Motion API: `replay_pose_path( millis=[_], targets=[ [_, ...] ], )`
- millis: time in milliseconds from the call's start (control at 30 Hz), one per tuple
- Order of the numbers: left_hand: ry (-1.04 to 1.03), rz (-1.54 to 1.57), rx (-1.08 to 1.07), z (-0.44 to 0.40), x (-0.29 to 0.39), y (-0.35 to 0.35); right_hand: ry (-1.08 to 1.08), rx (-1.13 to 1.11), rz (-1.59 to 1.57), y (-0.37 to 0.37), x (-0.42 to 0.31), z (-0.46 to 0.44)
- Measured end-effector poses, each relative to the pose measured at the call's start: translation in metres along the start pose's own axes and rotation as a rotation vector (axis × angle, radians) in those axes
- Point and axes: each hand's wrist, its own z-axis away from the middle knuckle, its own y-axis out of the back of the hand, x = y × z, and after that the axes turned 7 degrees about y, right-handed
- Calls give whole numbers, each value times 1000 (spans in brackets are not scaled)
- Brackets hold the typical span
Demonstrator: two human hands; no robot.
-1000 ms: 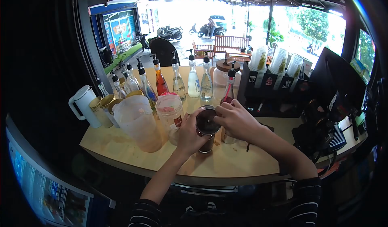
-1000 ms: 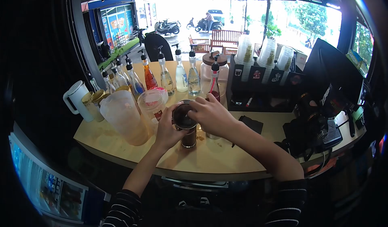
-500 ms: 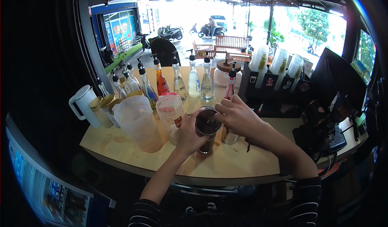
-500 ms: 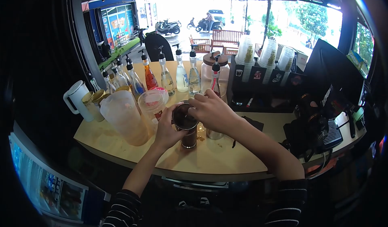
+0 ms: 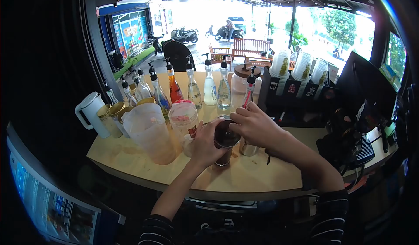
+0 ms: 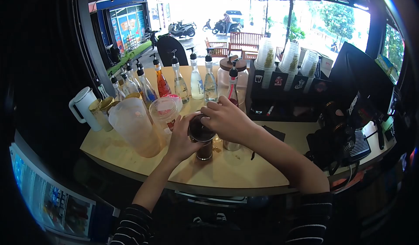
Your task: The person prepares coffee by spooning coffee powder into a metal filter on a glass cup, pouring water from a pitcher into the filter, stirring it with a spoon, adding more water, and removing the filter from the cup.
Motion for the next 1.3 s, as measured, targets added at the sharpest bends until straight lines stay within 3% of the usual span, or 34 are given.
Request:
replay_pose_path(
  millis=[133,333,633,700,933,1033,1133,1200,1300],
  targets=[
    [-53,-24,9,0,-2,-3,46,-58,17,-5,-1,-1],
    [-4,-20,12,1,1,2,8,43,-10,-7,2,-2],
    [-23,-10,7,1,1,3,-7,-75,-34,0,2,-2],
    [74,92,-31,0,4,4,8,-47,46,0,2,-3],
    [37,181,-13,1,-4,4,59,54,34,-3,6,1],
    [66,143,-46,0,-3,8,76,1,12,-1,4,-2],
    [-49,31,5,0,1,9,81,-137,48,2,3,-2],
    [4,145,-13,0,-2,8,58,17,20,-4,4,-1],
    [57,112,-20,2,0,9,45,56,15,-9,-7,-1]
  ],
)
